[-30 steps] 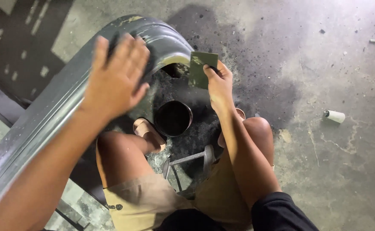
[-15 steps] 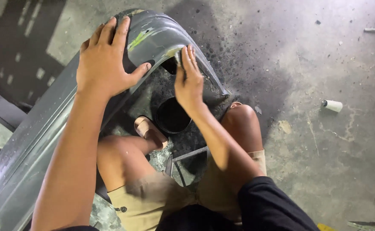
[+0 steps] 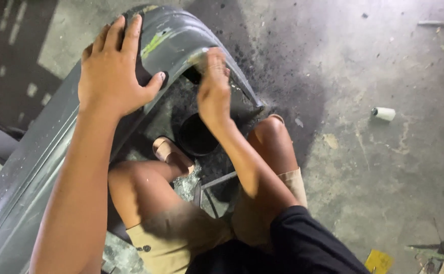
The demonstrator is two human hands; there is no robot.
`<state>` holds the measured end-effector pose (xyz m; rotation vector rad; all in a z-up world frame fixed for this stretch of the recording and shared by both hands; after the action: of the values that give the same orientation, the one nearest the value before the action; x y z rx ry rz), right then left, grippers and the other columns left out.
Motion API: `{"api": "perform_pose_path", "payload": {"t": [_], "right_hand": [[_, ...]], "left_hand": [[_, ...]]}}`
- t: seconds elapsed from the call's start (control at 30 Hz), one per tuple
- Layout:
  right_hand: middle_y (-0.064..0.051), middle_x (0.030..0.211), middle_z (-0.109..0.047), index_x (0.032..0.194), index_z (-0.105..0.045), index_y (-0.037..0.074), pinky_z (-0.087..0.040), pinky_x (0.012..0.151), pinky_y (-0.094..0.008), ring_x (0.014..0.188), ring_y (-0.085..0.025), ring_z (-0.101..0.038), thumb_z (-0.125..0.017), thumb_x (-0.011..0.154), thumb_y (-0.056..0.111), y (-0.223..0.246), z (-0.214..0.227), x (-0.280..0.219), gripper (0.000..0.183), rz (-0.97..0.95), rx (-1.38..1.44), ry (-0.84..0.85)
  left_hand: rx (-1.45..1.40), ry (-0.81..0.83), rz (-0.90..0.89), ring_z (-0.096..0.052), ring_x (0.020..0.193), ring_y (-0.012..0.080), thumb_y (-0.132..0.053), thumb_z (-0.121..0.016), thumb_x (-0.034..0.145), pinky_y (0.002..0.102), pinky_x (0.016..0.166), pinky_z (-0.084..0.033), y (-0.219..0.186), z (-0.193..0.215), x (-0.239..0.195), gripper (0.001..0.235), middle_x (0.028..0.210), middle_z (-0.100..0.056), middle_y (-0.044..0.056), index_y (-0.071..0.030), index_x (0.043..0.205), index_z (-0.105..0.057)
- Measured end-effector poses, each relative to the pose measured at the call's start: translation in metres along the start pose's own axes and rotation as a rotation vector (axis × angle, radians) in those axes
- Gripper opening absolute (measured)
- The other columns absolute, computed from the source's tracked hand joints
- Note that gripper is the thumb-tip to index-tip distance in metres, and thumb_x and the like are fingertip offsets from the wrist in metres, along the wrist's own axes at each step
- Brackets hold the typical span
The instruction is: Wet sanding the inner edge of a car bumper using sandpaper to prepare the surface.
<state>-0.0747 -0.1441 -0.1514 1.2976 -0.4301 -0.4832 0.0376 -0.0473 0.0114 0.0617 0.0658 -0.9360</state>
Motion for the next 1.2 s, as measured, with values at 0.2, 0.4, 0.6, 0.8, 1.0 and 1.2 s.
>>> {"api": "perform_pose_path", "payload": {"t": [0.2, 0.4, 0.6, 0.8, 1.0, 1.2], "right_hand": [[-0.022, 0.174, -0.005, 0.165, -0.005, 0.002, -0.008, 0.136, -0.052, 0.165, -0.037, -0.002, -0.023, 0.107, 0.003, 0.030, -0.013, -0.023, 0.060, 0.204, -0.223, -0.101], [-0.004, 0.167, 0.021, 0.158, 0.008, 0.011, 0.022, 0.121, -0.037, 0.152, -0.020, 0.029, -0.015, 0.101, 0.052, 0.045, -0.004, -0.008, 0.074, -0.295, 0.598, -0.197], [-0.021, 0.173, 0.003, 0.164, -0.001, 0.000, -0.003, 0.137, -0.052, 0.164, -0.039, 0.005, -0.030, 0.083, -0.025, 0.028, -0.013, -0.005, 0.090, 0.166, -0.310, -0.192], [-0.018, 0.171, 0.007, 0.162, 0.000, -0.001, 0.010, 0.133, -0.038, 0.161, -0.030, 0.004, -0.024, 0.073, -0.033, 0.033, 0.000, 0.006, 0.097, -0.030, -0.154, -0.108], [-0.015, 0.170, 0.001, 0.159, -0.002, 0.001, 0.006, 0.131, -0.036, 0.161, -0.027, 0.000, 0.001, 0.108, 0.034, 0.045, -0.006, 0.000, 0.061, -0.091, 0.433, 0.021], [-0.020, 0.173, -0.010, 0.164, -0.015, 0.001, -0.014, 0.141, -0.051, 0.165, -0.039, -0.009, -0.031, 0.102, -0.005, 0.058, -0.013, -0.023, 0.064, 0.402, -0.420, -0.050]], "left_hand": [[0.019, 0.046, 0.016, -0.037, 0.142, 0.0428, -0.058, -0.060, 0.091, 0.059, 0.104, -0.039, 0.004, -0.007, -0.003, 0.094, 0.163, -0.036, 0.020, -0.013, 0.166, -0.025], [0.015, -0.003, 0.000, -0.039, 0.141, 0.0428, -0.057, -0.064, 0.090, 0.060, 0.103, -0.041, 0.004, -0.003, -0.003, 0.095, 0.160, -0.039, 0.021, -0.011, 0.165, -0.028], [0.010, 0.015, 0.027, -0.036, 0.143, 0.0423, -0.058, -0.063, 0.088, 0.060, 0.103, -0.039, 0.009, -0.002, -0.002, 0.097, 0.162, -0.037, 0.021, -0.013, 0.165, -0.026], [-0.006, 0.040, 0.042, -0.034, 0.144, 0.0431, -0.056, -0.062, 0.088, 0.062, 0.106, -0.037, 0.007, 0.000, 0.001, 0.096, 0.163, -0.034, 0.020, -0.013, 0.165, -0.024], [-0.035, 0.054, 0.040, -0.033, 0.146, 0.0410, -0.053, -0.062, 0.089, 0.061, 0.107, -0.036, 0.004, -0.003, 0.000, 0.094, 0.165, -0.033, 0.019, -0.014, 0.166, -0.023], [-0.019, 0.047, 0.036, -0.034, 0.145, 0.0416, -0.054, -0.061, 0.089, 0.060, 0.106, -0.037, 0.004, -0.003, -0.001, 0.094, 0.165, -0.033, 0.018, -0.014, 0.166, -0.024]]}}
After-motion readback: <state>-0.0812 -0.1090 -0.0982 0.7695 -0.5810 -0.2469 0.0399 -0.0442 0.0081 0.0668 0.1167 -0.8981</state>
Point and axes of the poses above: each hand's wrist, its own x-axis towards the middle knuckle, its own z-axis out of the back of the hand, y = z × x, the point moved 7 cm from there along x, towards the middle knuckle
